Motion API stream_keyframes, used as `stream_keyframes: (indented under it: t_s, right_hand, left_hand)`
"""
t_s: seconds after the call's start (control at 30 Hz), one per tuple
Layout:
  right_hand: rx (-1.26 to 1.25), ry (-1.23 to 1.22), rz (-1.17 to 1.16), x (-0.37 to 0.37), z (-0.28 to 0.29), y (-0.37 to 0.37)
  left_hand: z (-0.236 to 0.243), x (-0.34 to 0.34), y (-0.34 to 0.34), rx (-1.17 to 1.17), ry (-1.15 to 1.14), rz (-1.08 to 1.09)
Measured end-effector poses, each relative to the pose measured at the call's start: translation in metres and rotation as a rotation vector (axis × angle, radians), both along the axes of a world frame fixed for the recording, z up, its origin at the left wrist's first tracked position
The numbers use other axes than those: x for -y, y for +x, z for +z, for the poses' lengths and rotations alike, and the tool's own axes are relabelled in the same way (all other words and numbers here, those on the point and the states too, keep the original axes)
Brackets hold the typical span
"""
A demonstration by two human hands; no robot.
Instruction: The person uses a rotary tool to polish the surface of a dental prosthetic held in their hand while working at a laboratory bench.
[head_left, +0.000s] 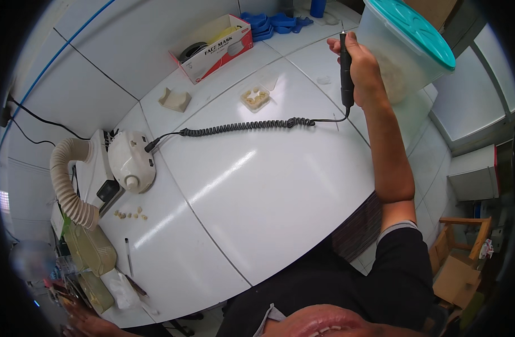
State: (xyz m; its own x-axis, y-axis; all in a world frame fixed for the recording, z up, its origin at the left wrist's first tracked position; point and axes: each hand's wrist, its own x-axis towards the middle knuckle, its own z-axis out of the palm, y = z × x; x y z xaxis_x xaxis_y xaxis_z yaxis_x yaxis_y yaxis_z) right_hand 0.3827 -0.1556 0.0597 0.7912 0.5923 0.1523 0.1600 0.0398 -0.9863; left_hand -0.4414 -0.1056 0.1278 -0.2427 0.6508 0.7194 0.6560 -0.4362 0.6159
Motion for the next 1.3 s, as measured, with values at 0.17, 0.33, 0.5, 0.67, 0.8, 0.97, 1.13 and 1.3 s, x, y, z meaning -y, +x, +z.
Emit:
stream_keyframes:
  t_s: [0.17, 0.33, 0.5, 0.67, 0.8, 0.97, 1.13, 1.3]
  right_hand:
    - [0.001, -0.023, -0.020, 0.001, -0.008, 0.005]
    - [0.220, 0.006, 0.417, -0.018, 0.008, -0.069]
    - [0.767, -0.155, 0.750, -0.013, 0.007, -0.127]
    - [1.062, -0.264, 0.853, -0.020, -0.020, -0.164]
    - [1.162, -0.311, 0.801, -0.016, -0.039, -0.160]
    - [1.171, -0.260, 0.824, -0.012, -0.038, -0.161]
    - [1.213, -0.204, 0.873, -0.008, -0.037, -0.175]
    - [1.218, -0.172, 0.875, -0.009, -0.036, -0.174]
  left_hand:
    - [0.000, 0.012, 0.034, 0.023, -0.030, -0.090]
    - [-0.067, -0.019, 0.214, 0.153, -0.273, -0.719]
    - [-0.114, -0.055, 0.363, -0.440, -0.419, -1.108]
    - [-0.129, -0.076, 0.401, -0.572, -0.367, -1.155]
    - [-0.138, -0.074, 0.399, -0.483, -0.388, -1.202]
    - [-0.138, -0.074, 0.397, -0.422, -0.467, -1.242]
    - [-0.136, -0.074, 0.396, -0.400, -0.562, -1.233]
    - [-0.130, -0.078, 0.396, -0.412, -0.497, -1.263]
